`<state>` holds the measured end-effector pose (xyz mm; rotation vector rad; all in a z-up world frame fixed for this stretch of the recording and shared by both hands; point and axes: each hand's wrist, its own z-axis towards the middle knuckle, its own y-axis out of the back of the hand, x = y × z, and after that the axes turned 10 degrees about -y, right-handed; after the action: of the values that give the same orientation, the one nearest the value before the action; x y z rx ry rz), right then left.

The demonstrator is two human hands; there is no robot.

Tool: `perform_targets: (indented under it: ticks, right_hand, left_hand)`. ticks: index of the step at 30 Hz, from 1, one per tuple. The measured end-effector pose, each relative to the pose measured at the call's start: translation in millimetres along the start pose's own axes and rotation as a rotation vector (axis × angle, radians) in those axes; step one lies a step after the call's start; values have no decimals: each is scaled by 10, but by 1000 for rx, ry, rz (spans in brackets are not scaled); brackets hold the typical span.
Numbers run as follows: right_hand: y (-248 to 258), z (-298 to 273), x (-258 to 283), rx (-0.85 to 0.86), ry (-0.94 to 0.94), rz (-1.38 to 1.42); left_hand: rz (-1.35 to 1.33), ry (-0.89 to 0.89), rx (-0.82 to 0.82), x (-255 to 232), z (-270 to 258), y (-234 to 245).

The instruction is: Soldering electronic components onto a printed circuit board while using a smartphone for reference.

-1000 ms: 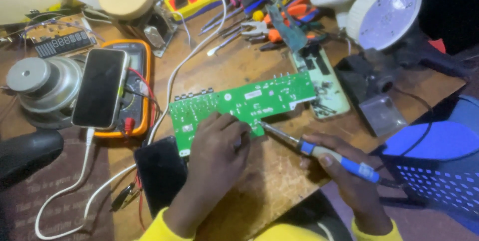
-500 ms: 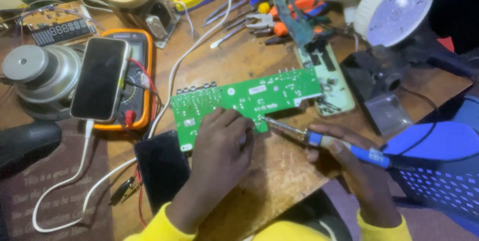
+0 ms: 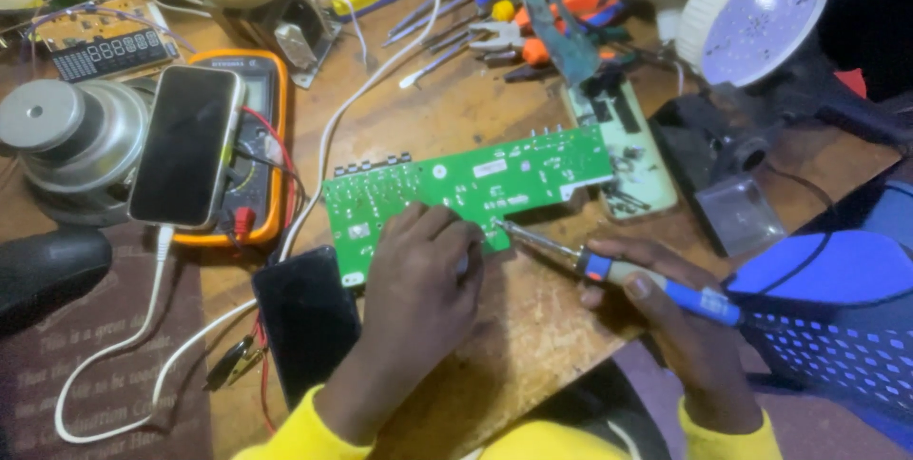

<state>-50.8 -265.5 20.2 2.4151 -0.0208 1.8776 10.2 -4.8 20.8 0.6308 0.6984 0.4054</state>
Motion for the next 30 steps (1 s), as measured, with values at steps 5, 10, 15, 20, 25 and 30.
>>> perform_targets:
  ticks: [5,10,15,20,25,30]
  right_hand:
    - [2,-5,-19,-6,-30,26]
    - [50,20,-94,31,-11,36]
    - [35,14,-82,-5,-48,29]
    - [14,-4,-36,-29,-70,13]
    - [0,-12,-33,-37,-74,43]
    - [65,10,-123,-2,-69,54]
  left_hand:
    - [-31,12,-1,-6,4,15]
    - [-27,9,-9,3,5,3]
    - [-21,11,5,-4,7,8]
    - [-17,5,5,18,-10,-6]
    - [-1,-11,5,-7,-6,-4]
    - [-5,-7,22,8,-18,-1]
